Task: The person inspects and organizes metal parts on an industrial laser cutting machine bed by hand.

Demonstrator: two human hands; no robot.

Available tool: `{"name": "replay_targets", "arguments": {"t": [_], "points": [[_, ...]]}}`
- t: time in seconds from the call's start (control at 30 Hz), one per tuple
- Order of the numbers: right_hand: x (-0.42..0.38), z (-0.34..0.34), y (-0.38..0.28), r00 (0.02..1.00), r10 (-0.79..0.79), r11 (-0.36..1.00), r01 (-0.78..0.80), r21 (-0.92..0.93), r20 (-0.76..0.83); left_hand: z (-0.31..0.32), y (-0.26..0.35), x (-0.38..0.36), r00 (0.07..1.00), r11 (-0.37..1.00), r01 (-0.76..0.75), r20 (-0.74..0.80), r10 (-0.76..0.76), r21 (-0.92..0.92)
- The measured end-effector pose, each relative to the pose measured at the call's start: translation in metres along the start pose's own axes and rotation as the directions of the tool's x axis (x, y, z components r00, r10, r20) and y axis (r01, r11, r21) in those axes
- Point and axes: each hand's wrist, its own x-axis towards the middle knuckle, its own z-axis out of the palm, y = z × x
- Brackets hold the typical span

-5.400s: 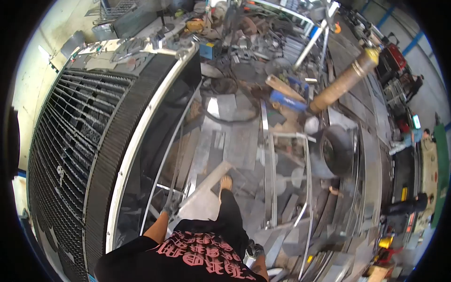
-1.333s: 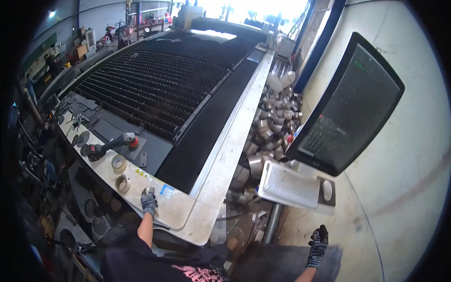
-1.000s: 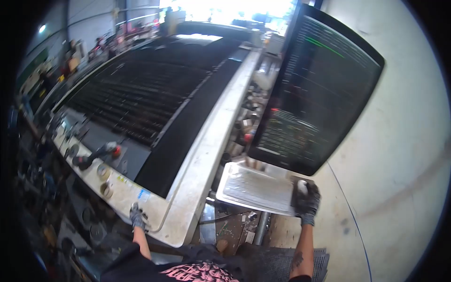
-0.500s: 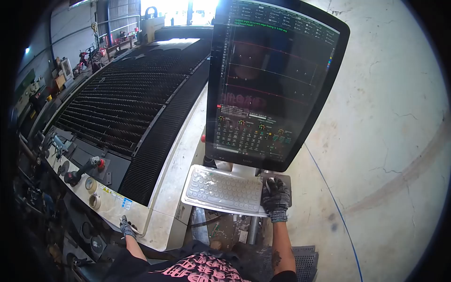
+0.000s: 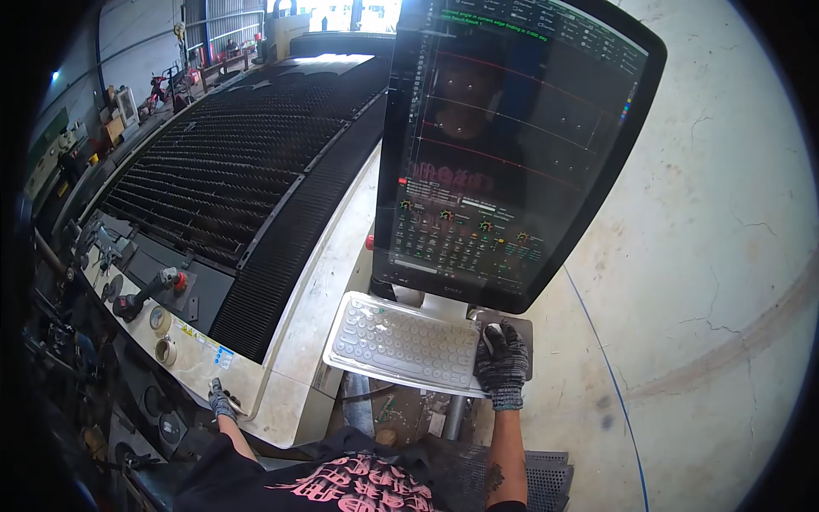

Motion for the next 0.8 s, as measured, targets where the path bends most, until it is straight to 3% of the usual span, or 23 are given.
{"name": "replay_targets", "arguments": {"t": [0.33,0.8], "points": [[0.002,-0.003,-0.005,0.998,0.043,0.997,-0.04,-0.068,0.044,0.004,-0.002,0.002,0.995,0.994,-0.099,-0.019,0.1,0.05],[0.002,-0.004,-0.005,0.991,0.107,0.988,-0.097,-0.117,0.084,0.005,0.008,-0.007,0.999,0.996,-0.047,0.014,0.046,0.07]]}}
